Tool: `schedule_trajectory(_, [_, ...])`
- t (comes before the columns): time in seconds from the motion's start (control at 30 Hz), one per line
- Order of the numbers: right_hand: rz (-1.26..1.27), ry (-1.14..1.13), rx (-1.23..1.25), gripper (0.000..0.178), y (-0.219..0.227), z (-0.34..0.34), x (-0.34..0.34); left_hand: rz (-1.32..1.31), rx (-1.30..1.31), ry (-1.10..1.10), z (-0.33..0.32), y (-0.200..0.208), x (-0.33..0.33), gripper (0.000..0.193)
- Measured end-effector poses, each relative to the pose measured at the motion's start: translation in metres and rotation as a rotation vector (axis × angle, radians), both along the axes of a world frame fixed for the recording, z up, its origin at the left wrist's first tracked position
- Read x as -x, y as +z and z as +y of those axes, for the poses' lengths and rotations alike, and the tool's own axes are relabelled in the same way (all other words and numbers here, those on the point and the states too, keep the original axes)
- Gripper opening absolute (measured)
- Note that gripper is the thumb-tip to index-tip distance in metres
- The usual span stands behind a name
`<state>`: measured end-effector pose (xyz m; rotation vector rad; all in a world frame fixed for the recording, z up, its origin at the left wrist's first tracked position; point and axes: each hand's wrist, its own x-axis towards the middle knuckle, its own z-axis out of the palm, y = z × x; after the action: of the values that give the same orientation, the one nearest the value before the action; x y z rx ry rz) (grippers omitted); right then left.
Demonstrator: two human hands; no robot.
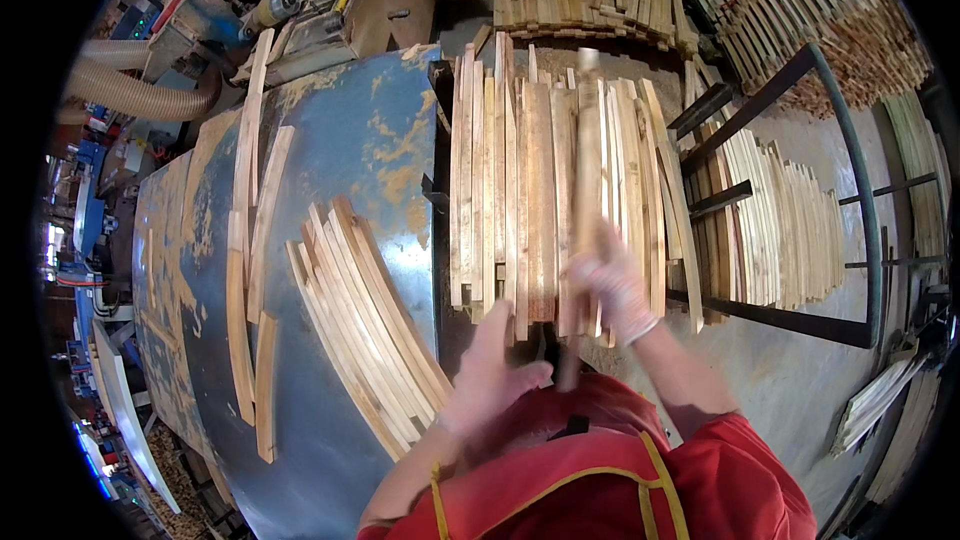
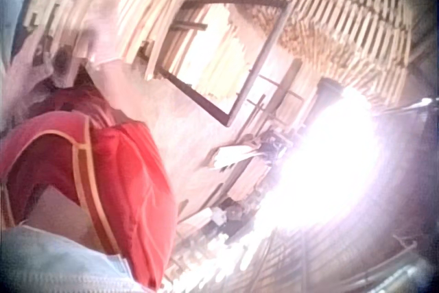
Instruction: The person picks up wooden planks from a metal table and stacks them into neat piles. They repeatedly gather planks, align them, and place them onto growing stacks on the table.
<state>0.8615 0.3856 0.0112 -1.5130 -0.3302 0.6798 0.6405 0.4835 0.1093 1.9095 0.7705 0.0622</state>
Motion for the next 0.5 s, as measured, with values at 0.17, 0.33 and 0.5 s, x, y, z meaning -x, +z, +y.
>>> schedule_trajectory(0.17, [-0.427, 0.203, 0.678, 0.079, 0.032, 0.039, -0.038, -0.141, 0.560, 0.577, 0.027, -0.038, -0.008, 0.056])
schedule_trajectory(0.33, [-0.475, 0.095, 1.092, 0.072, -0.015, 0.044, -0.091, -0.098, 0.395, 0.778, 0.062, -0.017, 0.082, 0.062])
schedule_trajectory(0.5, [-0.069, -0.083, 0.456, 0.073, -0.024, 0.020, -0.092, -0.014, 0.021, 1.010, 0.069, -0.027, 0.212, 0.072])
